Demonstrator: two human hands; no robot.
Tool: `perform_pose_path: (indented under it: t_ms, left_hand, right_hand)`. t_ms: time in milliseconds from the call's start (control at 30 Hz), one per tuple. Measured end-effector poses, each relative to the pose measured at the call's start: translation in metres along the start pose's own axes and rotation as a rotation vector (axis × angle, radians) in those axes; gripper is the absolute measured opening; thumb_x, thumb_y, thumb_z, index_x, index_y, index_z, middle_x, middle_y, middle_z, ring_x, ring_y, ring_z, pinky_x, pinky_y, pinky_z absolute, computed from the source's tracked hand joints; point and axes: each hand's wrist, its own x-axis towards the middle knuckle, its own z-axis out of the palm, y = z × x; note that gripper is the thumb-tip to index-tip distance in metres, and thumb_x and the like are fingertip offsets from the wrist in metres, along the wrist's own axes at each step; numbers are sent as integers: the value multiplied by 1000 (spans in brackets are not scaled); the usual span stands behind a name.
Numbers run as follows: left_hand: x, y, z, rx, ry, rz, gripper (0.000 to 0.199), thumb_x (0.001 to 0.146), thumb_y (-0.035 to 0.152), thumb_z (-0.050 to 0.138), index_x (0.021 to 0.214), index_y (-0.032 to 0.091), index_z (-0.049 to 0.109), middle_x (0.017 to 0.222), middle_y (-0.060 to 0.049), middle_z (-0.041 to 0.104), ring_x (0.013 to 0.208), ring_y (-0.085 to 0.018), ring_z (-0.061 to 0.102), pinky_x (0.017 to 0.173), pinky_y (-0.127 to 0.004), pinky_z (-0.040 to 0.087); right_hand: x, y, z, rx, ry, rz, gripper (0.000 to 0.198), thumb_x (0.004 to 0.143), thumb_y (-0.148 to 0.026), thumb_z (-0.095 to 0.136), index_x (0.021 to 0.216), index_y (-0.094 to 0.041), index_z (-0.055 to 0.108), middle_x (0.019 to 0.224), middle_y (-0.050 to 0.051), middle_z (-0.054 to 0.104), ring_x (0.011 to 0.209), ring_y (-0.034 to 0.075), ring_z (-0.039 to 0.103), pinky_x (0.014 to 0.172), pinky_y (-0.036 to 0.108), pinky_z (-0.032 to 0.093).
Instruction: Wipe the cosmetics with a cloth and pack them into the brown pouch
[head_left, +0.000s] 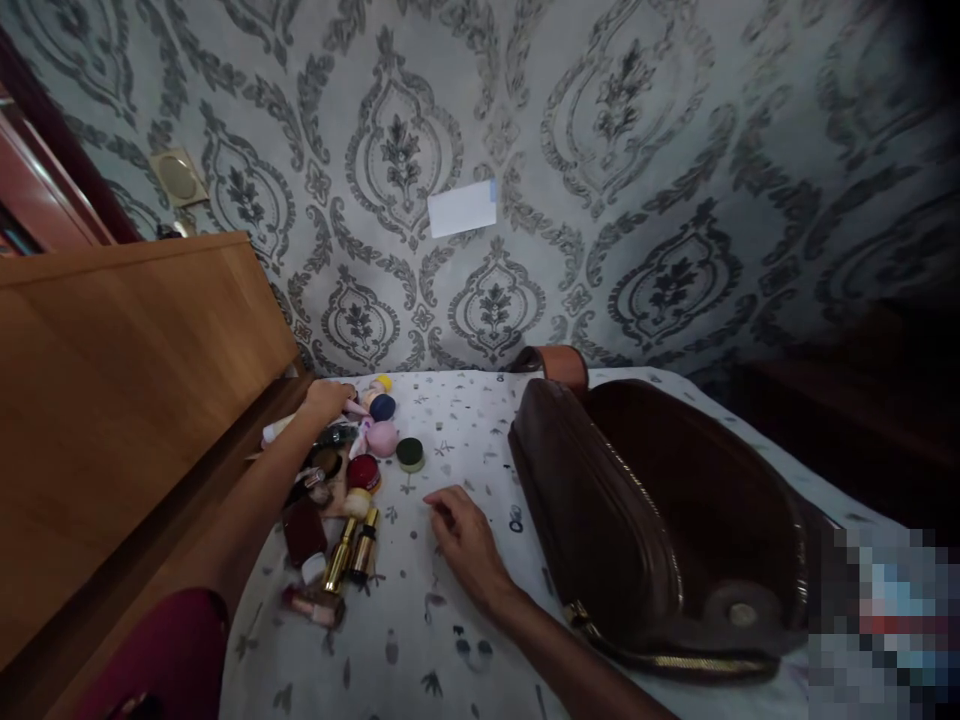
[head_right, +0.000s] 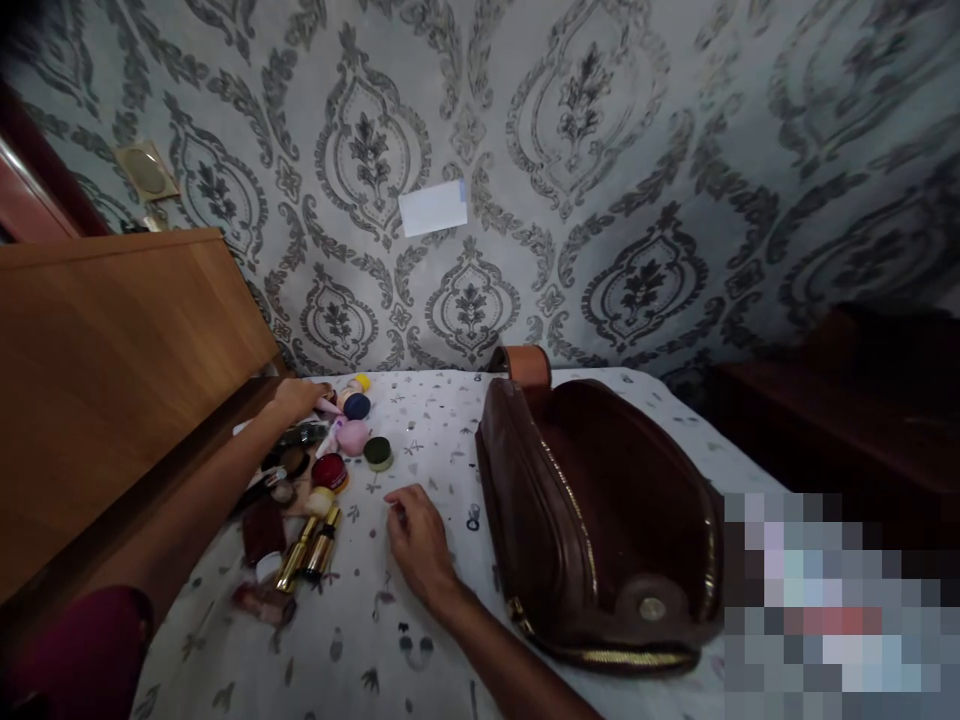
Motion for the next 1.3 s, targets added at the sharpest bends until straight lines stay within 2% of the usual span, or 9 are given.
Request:
perform_pose_path:
  t_ms: [233,367,500,633,767,900,1000,1133,1300]
  left_hand:
    - [-10,-3,-35,32,12,54,31,88,36,55,106,17,72,109,-20,72,106,-35,66,88,-41,46]
    - [-18,10,-50,-83,-42,111,33,78,44,61,94,18,74,91,-9,74,88,-26,66,71,-29,44]
    - [-25,34,-50,-226,-158,200,43,79,55,54,69,17,71,60,0,61,61,-16,56,53,-24,35]
    - [-27,50,-45,-237,-187,243,53,74,66,58,56,17,67,53,0,56,55,-16,52,50,-25,32]
    - [-9,57,-41,-178,-55,226,38,85,52,55,86,19,74,82,-3,72,78,-20,63,62,-25,41]
    - [22,72,-28,-72,78,214,45,88,26,57,133,26,57,118,-12,70,109,-28,63,85,-34,46]
    - [40,90,-12,-9,62,256,44,88,22,59,132,25,57,114,-14,71,109,-29,65,90,-39,47]
    - [50,105,3,21,36,275,37,93,36,57,125,17,60,115,-13,69,107,-27,65,95,-47,47]
    - [51,89,-4,-57,39,214,53,82,39,67,129,17,56,120,-20,67,112,-34,63,92,-44,47]
  right_hand:
    - [0,0,0,8,-9,4,22,84,-10,47,94,-18,65,87,5,62,75,17,59,66,27,46]
    - [0,-1,0,11,-13,18,21,85,-11,48,93,-18,65,86,5,62,75,18,59,66,28,46]
    - [0,-2,-1,3,-23,21,20,84,-12,48,92,-17,65,87,6,62,78,19,59,69,29,46]
    - [-1,-2,-1,10,-20,21,20,84,-10,48,92,-18,65,87,6,62,77,18,59,68,28,46]
    - [0,-1,1,9,6,0,16,85,-11,49,86,-19,63,84,5,62,76,18,58,68,27,45]
    - [0,-2,0,-10,15,5,14,85,-11,49,79,-18,60,82,4,61,76,18,58,68,28,44]
    - [0,-4,-1,0,4,5,15,86,-11,49,83,-18,62,83,5,61,78,19,58,70,28,45]
    - [0,-5,-1,17,-3,19,17,84,-8,49,83,-18,63,87,5,63,81,19,59,71,27,45]
    - [0,-6,-3,28,-18,26,18,84,-8,49,83,-19,63,87,5,63,80,19,60,71,28,46]
